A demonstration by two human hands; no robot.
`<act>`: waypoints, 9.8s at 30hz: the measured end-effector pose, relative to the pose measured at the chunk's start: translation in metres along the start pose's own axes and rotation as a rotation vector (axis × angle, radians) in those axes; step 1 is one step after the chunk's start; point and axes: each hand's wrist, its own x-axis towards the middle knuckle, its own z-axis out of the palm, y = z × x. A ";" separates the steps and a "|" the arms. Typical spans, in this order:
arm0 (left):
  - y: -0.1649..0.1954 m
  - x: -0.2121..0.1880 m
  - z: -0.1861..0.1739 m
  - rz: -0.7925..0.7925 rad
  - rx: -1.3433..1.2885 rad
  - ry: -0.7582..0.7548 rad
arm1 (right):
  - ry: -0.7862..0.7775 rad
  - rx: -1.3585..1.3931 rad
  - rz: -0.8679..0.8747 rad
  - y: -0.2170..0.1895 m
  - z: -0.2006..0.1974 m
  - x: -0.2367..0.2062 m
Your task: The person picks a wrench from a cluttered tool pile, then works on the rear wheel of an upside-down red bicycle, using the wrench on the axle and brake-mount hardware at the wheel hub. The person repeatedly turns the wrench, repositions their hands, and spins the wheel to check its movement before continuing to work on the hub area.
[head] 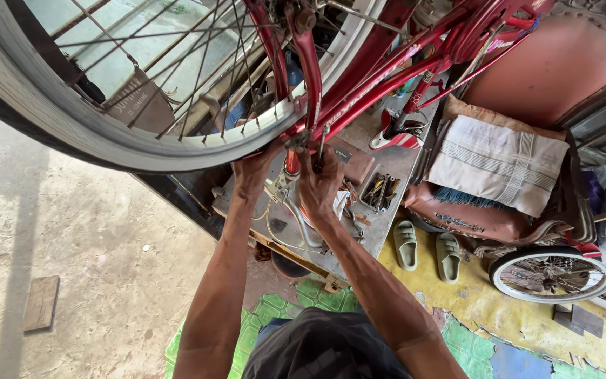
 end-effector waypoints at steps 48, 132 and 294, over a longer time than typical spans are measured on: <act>-0.061 0.072 -0.081 -0.561 -0.442 -0.162 | -0.179 0.024 0.012 0.000 -0.010 0.015; -0.096 0.066 -0.044 -0.539 -0.677 -0.519 | 0.273 -0.193 0.026 0.034 -0.054 -0.002; -0.087 0.117 -0.068 -0.709 -0.514 -0.492 | -0.130 -0.587 -0.214 -0.020 -0.007 0.014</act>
